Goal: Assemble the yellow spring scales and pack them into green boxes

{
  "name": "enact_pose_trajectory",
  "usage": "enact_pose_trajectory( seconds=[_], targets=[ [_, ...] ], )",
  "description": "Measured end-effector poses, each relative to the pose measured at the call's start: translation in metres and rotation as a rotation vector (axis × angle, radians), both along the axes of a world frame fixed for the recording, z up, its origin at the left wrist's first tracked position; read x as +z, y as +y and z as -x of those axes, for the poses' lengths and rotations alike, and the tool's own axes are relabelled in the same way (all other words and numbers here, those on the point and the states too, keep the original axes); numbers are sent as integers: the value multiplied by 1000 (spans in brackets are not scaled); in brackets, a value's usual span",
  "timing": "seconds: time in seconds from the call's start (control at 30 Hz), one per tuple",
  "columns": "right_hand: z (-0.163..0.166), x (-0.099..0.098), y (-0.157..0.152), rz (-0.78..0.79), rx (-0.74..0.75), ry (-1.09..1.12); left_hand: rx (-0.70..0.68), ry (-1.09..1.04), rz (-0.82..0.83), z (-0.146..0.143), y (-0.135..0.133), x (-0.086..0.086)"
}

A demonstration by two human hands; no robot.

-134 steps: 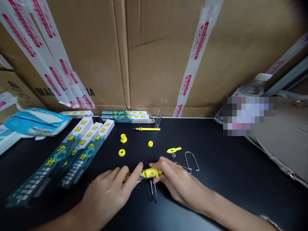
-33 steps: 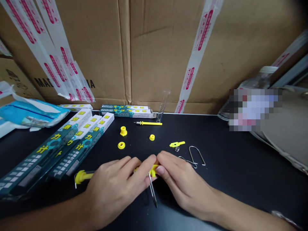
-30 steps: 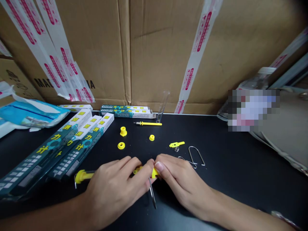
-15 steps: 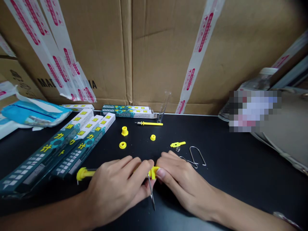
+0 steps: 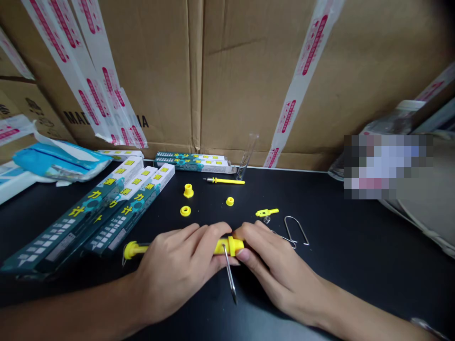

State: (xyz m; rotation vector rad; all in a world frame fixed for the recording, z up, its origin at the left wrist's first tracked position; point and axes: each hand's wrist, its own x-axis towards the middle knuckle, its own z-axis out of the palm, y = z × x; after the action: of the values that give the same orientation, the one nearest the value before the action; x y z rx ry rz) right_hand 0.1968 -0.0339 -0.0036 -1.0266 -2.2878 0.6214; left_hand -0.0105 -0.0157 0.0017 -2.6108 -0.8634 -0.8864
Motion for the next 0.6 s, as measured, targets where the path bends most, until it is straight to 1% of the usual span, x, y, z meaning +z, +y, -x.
enact_pose_trajectory(
  seconds=[0.2, 0.3, 0.4, 0.47, 0.53, 0.6],
  targets=[
    [5, -2, 3, 71, -33, 67, -25, -19, 9, -1, -1, -1],
    [7, -2, 2, 45, -45, 32, -14, -22, -5, -1, -1, -2],
    [4, -2, 0, 3, -72, 2, 6, -25, -59, -2, -2, 0],
    [1, -1, -1, 10, -81, 12, 6, -15, -86, -3, -2, 1],
    [-1, -1, -1, 21, -56, 10, 1, -3, -92, -2, -2, 1],
    [-2, 0, 0, -4, -7, -24, 11, 8, -89, -2, -1, 0]
  ],
)
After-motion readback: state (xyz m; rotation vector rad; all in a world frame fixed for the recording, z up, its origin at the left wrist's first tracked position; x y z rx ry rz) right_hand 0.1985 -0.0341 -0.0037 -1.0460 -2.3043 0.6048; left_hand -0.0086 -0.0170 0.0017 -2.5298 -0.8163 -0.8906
